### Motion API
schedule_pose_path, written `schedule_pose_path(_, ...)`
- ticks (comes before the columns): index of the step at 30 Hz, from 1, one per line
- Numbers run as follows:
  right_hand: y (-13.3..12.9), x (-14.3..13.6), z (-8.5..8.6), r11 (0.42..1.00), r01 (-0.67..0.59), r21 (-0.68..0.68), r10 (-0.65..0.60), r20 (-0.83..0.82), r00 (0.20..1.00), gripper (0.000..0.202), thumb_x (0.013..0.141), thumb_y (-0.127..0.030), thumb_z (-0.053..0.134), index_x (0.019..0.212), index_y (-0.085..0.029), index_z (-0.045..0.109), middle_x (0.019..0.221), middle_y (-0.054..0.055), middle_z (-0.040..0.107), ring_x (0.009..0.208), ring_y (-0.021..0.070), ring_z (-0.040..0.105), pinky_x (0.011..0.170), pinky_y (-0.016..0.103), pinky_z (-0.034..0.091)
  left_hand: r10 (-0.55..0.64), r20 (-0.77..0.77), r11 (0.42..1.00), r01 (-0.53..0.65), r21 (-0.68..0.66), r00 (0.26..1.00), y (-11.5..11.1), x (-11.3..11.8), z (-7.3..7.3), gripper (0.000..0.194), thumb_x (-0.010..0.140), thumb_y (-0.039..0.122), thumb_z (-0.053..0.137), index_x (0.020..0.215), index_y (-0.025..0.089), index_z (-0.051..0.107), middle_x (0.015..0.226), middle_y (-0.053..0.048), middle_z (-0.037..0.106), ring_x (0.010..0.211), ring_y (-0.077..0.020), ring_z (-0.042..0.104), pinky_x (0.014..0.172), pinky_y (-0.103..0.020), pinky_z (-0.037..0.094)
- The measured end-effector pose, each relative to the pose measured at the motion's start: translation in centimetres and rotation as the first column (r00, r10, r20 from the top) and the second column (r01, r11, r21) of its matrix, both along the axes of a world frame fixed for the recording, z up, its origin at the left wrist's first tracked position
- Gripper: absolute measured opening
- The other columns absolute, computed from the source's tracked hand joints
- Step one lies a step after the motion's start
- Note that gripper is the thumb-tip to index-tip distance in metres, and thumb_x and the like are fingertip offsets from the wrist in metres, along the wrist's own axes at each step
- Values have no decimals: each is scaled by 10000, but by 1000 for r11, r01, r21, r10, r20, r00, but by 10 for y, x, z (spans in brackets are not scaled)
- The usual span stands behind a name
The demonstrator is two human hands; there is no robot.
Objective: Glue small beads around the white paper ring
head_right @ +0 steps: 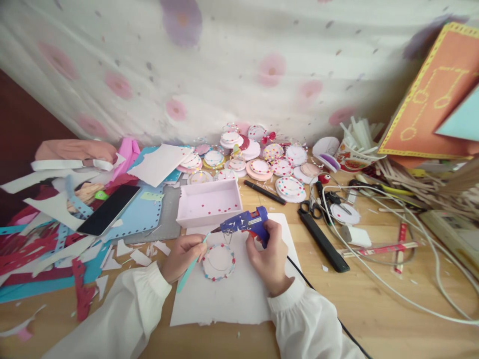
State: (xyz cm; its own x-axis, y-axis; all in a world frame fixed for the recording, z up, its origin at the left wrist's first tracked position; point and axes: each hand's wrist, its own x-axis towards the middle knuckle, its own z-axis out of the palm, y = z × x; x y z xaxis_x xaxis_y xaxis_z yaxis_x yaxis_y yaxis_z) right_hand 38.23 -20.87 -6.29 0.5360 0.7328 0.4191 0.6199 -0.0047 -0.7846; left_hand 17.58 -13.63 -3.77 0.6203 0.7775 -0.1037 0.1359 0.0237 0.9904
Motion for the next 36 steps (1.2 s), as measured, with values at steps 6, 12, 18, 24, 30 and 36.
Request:
schedule_pose_path(6, 0, 0, 0, 1000, 11, -5, -10, 32, 999, 329, 728, -253, 623, 1002, -227, 442, 779, -15, 530, 583, 126, 488, 548, 283, 461, -3, -1, 1000, 3, 0, 1000, 0, 0, -1, 307, 771, 212, 446, 482, 194, 342, 512, 44, 332, 518, -107, 365, 527, -257, 289)
schedule_pose_path(12, 0, 0, 1, 999, 35, -14, -34, 50, 998, 333, 714, -248, 626, 998, -228, 454, 767, -16, 540, 592, 134, 504, 550, 282, 463, -3, -19, 1000, 3, 2, 1000, 0, 0, -2, 306, 774, 221, 447, 485, 189, 353, 514, 43, 337, 526, -105, 371, 529, -251, 295)
schedule_pose_path(18, 0, 0, 2, 999, 39, -14, -38, 54, 998, 317, 715, -249, 620, 987, -230, 457, 745, -24, 529, 572, 130, 495, 541, 279, 463, -2, -8, 1000, 2, 2, 1000, 0, 0, -1, 318, 778, 219, 450, 482, 191, 340, 513, 44, 331, 520, -106, 364, 532, -256, 296)
schedule_pose_path(24, 0, 0, 1, 999, 44, -21, -42, 64, 997, 324, 717, -264, 627, 993, -230, 460, 753, -16, 546, 596, 142, 527, 553, 285, 478, -4, -8, 1000, 4, 3, 1000, 1, 0, -1, 316, 780, 222, 452, 483, 192, 348, 515, 43, 330, 520, -109, 365, 531, -258, 292)
schedule_pose_path(30, 0, 0, 0, 999, 40, -22, -38, 52, 998, 329, 719, -252, 627, 1000, -230, 456, 758, -16, 551, 597, 140, 534, 559, 286, 482, -3, -11, 1000, 3, 3, 1000, 0, 0, -2, 321, 783, 216, 455, 481, 192, 348, 515, 42, 330, 522, -109, 361, 534, -260, 292)
schedule_pose_path(36, 0, 0, -1, 999, 42, -16, -40, 73, 997, 320, 733, -279, 626, 1000, -227, 458, 763, -8, 564, 598, 145, 540, 552, 289, 491, 3, -21, 1000, -3, 3, 1000, 1, 0, -2, 312, 772, 216, 454, 477, 189, 353, 508, 41, 337, 518, -107, 364, 530, -256, 296)
